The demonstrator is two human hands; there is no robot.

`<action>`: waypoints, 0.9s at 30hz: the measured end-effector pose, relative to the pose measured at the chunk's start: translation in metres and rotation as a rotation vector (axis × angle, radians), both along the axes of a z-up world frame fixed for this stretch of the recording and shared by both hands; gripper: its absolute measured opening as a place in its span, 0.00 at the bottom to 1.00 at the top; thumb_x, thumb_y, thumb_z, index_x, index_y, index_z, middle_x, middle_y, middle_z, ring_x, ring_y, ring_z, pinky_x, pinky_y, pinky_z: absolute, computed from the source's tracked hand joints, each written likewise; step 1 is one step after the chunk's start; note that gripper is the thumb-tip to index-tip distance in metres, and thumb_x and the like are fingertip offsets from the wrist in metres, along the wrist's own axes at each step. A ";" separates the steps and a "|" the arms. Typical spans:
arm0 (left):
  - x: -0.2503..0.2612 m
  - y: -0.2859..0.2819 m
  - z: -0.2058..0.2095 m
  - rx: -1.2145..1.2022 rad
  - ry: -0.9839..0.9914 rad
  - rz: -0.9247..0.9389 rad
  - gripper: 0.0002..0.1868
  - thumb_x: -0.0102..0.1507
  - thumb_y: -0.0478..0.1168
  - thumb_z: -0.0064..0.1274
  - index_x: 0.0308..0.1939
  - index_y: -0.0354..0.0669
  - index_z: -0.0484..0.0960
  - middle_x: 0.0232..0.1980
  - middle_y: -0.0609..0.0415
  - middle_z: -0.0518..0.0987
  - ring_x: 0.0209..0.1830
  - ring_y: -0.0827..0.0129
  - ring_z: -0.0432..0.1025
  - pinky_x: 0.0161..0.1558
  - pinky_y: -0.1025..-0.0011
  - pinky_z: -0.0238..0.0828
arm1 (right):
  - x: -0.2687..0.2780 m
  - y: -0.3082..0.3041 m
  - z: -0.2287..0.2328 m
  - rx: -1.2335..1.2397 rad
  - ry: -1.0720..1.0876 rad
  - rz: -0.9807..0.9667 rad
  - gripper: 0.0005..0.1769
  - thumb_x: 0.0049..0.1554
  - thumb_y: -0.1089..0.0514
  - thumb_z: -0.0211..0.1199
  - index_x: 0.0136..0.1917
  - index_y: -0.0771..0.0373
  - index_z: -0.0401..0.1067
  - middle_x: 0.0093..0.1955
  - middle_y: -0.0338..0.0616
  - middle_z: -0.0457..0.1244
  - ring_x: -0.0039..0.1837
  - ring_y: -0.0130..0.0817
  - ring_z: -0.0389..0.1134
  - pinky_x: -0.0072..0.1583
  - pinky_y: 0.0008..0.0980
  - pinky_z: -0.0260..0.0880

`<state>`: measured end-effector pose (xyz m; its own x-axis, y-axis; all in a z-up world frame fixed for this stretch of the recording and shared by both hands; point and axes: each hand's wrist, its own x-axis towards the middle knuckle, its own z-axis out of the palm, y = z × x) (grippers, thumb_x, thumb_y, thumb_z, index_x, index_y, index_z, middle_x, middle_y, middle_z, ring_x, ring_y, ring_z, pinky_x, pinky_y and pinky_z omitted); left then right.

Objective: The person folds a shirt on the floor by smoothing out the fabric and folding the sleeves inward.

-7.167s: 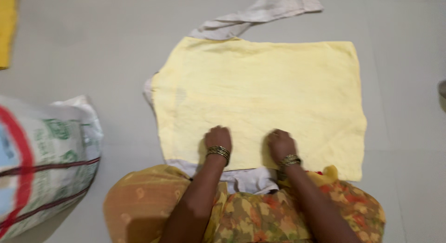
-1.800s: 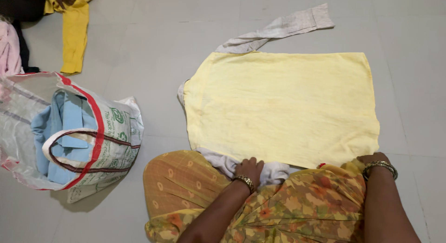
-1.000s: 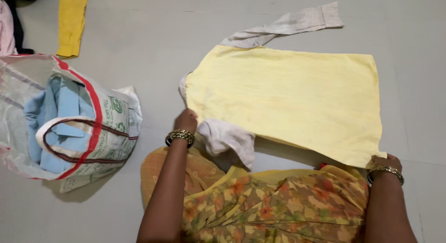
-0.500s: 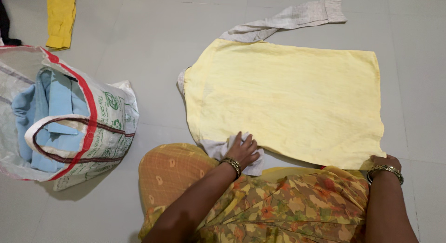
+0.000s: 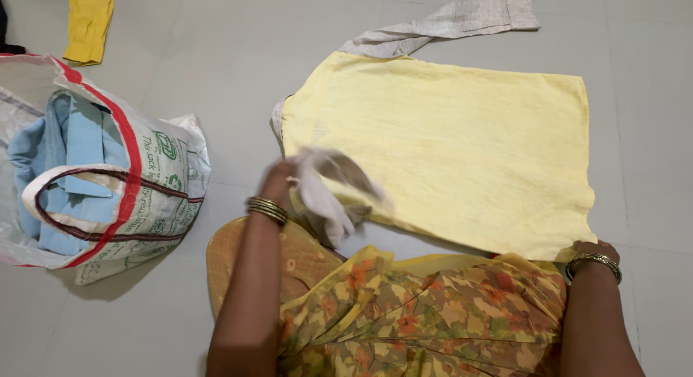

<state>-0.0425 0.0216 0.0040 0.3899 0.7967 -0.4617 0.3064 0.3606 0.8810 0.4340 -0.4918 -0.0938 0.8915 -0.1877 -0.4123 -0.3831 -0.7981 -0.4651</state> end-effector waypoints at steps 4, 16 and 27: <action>-0.032 0.033 0.015 -0.019 -0.031 0.513 0.23 0.63 0.48 0.52 0.51 0.31 0.82 0.43 0.44 0.82 0.40 0.57 0.77 0.41 0.61 0.76 | 0.002 0.007 -0.001 0.007 0.007 0.009 0.36 0.51 0.57 0.76 0.70 0.68 0.68 0.64 0.63 0.67 0.61 0.51 0.70 0.61 0.46 0.71; 0.047 -0.041 -0.052 -0.108 0.505 0.002 0.23 0.63 0.49 0.54 0.55 0.36 0.81 0.48 0.43 0.81 0.43 0.58 0.78 0.45 0.61 0.74 | -0.001 -0.004 -0.011 0.042 0.044 -0.037 0.38 0.50 0.60 0.76 0.71 0.68 0.67 0.64 0.65 0.66 0.61 0.52 0.70 0.60 0.47 0.72; 0.047 -0.040 -0.085 0.126 1.103 -0.382 0.24 0.62 0.49 0.55 0.56 0.36 0.81 0.53 0.40 0.80 0.50 0.53 0.76 0.52 0.59 0.72 | 0.005 -0.020 -0.029 0.130 0.031 -0.194 0.37 0.50 0.64 0.73 0.70 0.67 0.65 0.63 0.66 0.65 0.61 0.53 0.70 0.60 0.46 0.72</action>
<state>0.0048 -0.0182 -0.0810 0.0517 0.7787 -0.6253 0.9955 0.0093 0.0938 0.4393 -0.5115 -0.1232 0.8308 -0.2977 -0.4703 -0.5388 -0.6425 -0.5450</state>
